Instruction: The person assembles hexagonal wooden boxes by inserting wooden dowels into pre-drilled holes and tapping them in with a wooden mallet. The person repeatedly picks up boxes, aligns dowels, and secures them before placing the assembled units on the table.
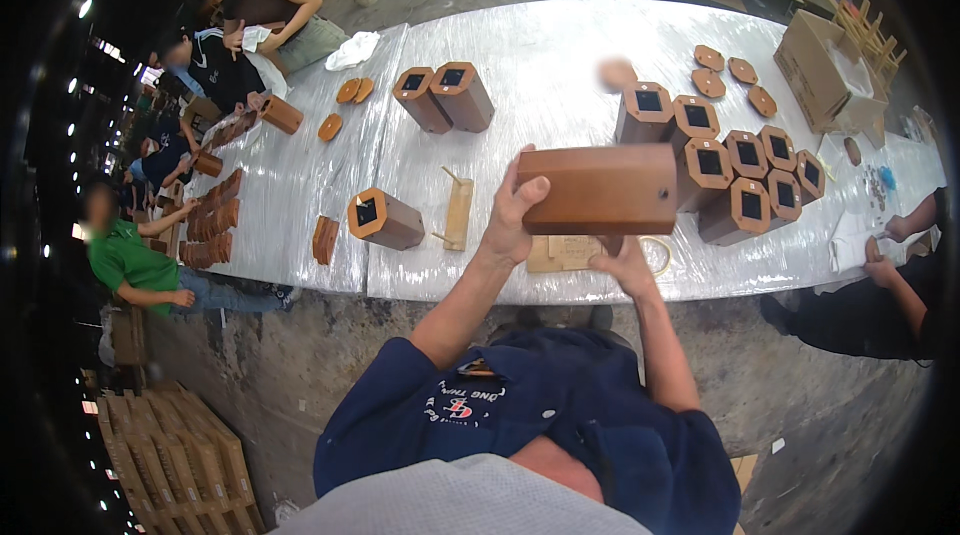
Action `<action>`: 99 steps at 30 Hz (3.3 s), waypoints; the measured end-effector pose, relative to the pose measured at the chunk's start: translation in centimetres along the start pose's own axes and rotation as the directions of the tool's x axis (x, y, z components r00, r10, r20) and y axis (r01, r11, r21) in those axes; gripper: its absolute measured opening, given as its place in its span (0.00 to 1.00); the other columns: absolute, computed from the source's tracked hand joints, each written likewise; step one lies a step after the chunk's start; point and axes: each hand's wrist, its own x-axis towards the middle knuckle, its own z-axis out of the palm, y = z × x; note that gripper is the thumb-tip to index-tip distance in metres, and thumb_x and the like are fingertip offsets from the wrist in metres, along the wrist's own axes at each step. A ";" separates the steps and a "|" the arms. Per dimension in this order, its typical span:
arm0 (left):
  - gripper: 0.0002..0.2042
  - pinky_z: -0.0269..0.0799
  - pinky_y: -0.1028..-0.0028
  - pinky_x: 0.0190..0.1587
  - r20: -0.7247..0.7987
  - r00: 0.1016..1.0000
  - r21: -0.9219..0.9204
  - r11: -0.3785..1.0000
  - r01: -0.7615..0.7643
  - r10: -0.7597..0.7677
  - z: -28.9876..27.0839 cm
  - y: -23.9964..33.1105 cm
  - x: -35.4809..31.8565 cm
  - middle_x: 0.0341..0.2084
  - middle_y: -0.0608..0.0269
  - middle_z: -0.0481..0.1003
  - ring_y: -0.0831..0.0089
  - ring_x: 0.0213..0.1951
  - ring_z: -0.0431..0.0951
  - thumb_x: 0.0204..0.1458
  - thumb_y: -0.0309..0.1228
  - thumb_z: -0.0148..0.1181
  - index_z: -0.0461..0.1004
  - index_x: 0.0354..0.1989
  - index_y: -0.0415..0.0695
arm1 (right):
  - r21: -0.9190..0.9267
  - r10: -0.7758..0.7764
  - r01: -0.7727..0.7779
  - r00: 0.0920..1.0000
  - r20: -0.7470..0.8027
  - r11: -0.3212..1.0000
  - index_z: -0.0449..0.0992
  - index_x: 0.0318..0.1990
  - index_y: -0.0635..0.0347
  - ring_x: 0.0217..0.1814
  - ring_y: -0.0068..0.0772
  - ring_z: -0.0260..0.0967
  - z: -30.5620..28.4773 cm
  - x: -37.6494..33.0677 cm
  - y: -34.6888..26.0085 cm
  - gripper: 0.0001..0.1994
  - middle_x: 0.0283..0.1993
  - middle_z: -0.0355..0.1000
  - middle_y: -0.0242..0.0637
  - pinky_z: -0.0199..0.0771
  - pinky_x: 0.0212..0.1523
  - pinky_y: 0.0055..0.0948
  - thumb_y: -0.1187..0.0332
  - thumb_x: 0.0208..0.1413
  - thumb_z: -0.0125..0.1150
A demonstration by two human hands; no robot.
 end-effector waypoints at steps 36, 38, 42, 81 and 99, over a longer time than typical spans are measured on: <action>0.23 0.72 0.51 0.47 -0.382 0.922 0.905 -0.175 0.387 0.063 -22.0 -10.5 -2.7 0.37 0.39 0.76 0.43 0.41 0.79 0.45 0.34 0.59 0.67 0.50 0.39 | 0.679 -0.167 0.228 0.974 -0.155 0.698 0.59 0.65 0.61 0.64 0.42 0.65 6.9 8.6 -19.7 0.40 0.62 0.64 0.52 0.71 0.63 0.46 0.36 0.58 0.46; 0.17 0.72 0.54 0.45 -0.342 0.930 0.937 -0.023 0.348 0.137 -19.4 -10.3 -4.4 0.32 0.40 0.78 0.45 0.38 0.80 0.45 0.33 0.58 0.72 0.43 0.37 | 0.684 -0.166 0.227 0.974 -0.155 0.694 0.59 0.65 0.61 0.64 0.42 0.65 6.4 8.5 -19.6 0.39 0.62 0.64 0.51 0.71 0.63 0.47 0.37 0.57 0.47; 0.17 0.73 0.58 0.44 -0.236 0.966 0.930 0.315 0.192 0.108 -16.5 -8.2 -5.9 0.33 0.42 0.78 0.47 0.38 0.80 0.49 0.30 0.57 0.71 0.49 0.38 | 0.683 -0.154 0.209 0.978 -0.140 0.700 0.59 0.65 0.61 0.64 0.43 0.65 5.8 8.9 -19.4 0.39 0.62 0.65 0.51 0.71 0.63 0.47 0.38 0.57 0.48; 0.27 0.75 0.73 0.19 0.248 0.710 0.407 0.594 -0.694 0.659 3.9 16.7 -1.9 0.35 0.44 0.70 0.63 0.21 0.77 0.58 0.45 0.53 0.56 0.53 0.33 | 0.768 -0.096 0.083 0.995 -0.028 0.635 0.60 0.65 0.58 0.62 0.44 0.67 4.5 9.5 -15.9 0.37 0.60 0.67 0.48 0.72 0.61 0.48 0.45 0.54 0.60; 0.18 0.76 0.74 0.22 0.326 0.798 0.553 0.582 -0.596 0.508 4.5 20.0 0.7 0.32 0.49 0.73 0.69 0.20 0.77 0.59 0.40 0.56 0.63 0.43 0.36 | 0.769 -0.151 0.124 0.988 -0.037 0.627 0.60 0.64 0.58 0.59 0.43 0.69 5.7 10.2 -14.8 0.35 0.58 0.69 0.45 0.74 0.59 0.47 0.52 0.53 0.67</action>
